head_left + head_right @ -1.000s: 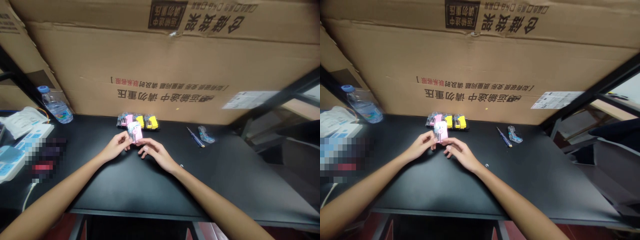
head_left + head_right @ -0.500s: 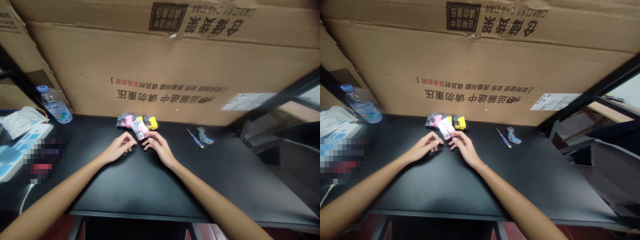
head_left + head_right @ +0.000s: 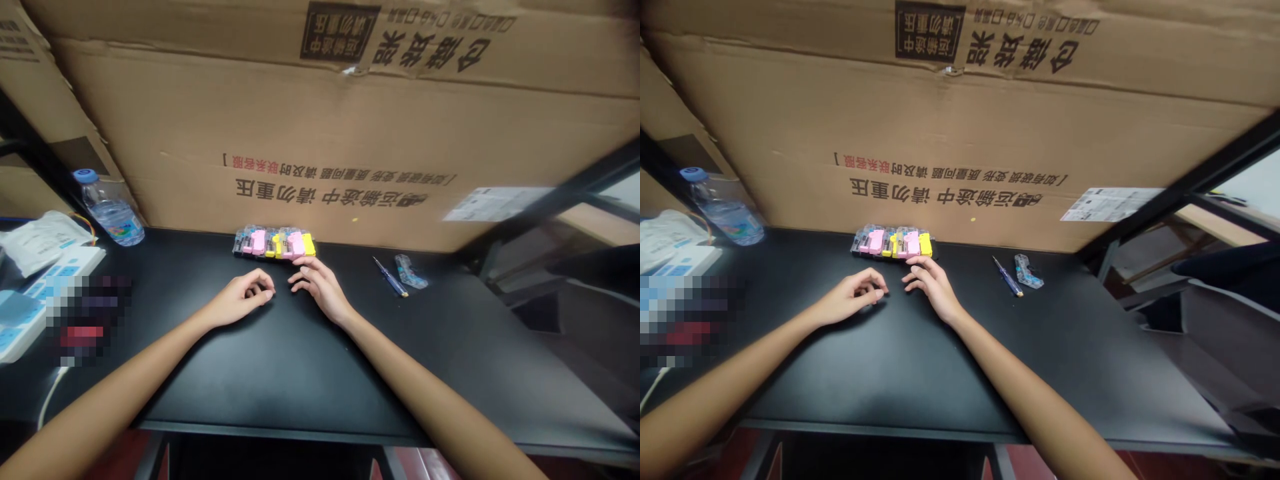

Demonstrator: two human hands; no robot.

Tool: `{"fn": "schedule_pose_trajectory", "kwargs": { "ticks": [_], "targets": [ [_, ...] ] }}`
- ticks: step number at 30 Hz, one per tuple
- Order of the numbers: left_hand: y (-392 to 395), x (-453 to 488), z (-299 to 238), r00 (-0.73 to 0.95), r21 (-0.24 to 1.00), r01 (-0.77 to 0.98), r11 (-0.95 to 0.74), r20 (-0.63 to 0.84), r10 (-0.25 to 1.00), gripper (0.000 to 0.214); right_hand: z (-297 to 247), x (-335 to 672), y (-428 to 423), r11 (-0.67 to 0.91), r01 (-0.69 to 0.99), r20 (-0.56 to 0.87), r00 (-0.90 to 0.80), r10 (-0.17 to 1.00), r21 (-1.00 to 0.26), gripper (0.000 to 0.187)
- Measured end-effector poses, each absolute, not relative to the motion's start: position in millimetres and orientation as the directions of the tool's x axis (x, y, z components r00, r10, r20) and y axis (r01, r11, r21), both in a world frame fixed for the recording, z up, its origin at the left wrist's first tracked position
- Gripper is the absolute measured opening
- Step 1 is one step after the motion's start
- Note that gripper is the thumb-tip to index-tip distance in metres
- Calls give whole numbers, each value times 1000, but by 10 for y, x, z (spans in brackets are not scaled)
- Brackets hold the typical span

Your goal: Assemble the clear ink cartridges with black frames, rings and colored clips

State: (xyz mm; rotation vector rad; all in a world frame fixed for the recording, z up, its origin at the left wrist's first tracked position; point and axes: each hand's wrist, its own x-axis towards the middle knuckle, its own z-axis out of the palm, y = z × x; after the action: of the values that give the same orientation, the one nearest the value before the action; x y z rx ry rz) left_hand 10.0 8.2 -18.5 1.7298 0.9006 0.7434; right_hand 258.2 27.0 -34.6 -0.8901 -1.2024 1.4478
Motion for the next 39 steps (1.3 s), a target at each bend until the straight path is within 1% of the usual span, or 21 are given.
{"fn": "schedule_pose_trajectory", "kwargs": {
  "ticks": [6,11,13,16,17,18,19,21,22,23,25,27,28,29,30,31,34,37,39],
  "targets": [
    [83,101,-181,540,948,231,-220,63,839,23,-357,2585,277,16,-164,55,-237,970,-986,40],
    [86,96,-202,541,941,245,-234,67,838,24,-346,2617,301,14,-40,28,-371,928,-999,60],
    [85,96,-207,545,932,263,-250,70,836,23,-349,2628,300,42,4,37,-397,917,-999,56],
    [87,89,-210,540,909,291,-298,101,836,20,-367,2629,279,86,50,59,-396,916,-995,35],
    [92,82,-212,532,896,304,-323,121,838,19,-373,2628,267,98,58,67,-400,914,-993,33],
    [100,70,-216,524,879,323,-351,143,840,19,-379,2630,253,108,61,74,-407,910,-992,37],
    [111,53,-221,516,851,356,-387,166,840,19,-382,2635,240,116,61,80,-416,906,-991,46],
    [143,0,-233,506,772,442,-456,205,838,19,-381,2671,218,123,64,85,-423,902,-990,65],
    [165,-35,-239,499,725,491,-483,220,838,19,-376,2705,215,125,69,85,-420,904,-990,71],
    [190,-77,-243,483,692,527,-492,232,844,18,-369,2754,219,130,82,87,-401,912,-988,73],
    [251,-175,-249,423,652,587,-479,258,869,17,-359,2894,257,151,136,102,-320,942,-979,72],
    [324,-289,-251,331,617,651,-442,293,897,19,-365,3074,340,208,299,176,-129,976,-931,70],
    [363,-347,-253,280,597,685,-418,313,907,20,-379,3168,394,244,395,250,-37,968,-886,68],
    [401,-403,-257,234,576,718,-392,331,914,22,-399,3258,452,275,492,325,18,946,-826,65],
    [437,-454,-264,194,553,749,-366,345,918,26,-424,3338,509,281,529,352,35,935,-801,60],
    [469,-498,-274,164,529,777,-341,354,921,32,-453,3404,561,282,554,367,44,929,-783,59],
    [535,-568,-327,126,468,838,-281,335,934,57,-535,3501,658,273,642,366,13,930,-716,67],
    [562,-558,-384,172,413,865,-284,288,942,74,-573,3470,662,276,737,319,-87,944,-617,68],
    [569,-537,-406,211,381,874,-301,260,942,78,-571,3419,642,286,790,281,-150,948,-543,69]
  ]
}}
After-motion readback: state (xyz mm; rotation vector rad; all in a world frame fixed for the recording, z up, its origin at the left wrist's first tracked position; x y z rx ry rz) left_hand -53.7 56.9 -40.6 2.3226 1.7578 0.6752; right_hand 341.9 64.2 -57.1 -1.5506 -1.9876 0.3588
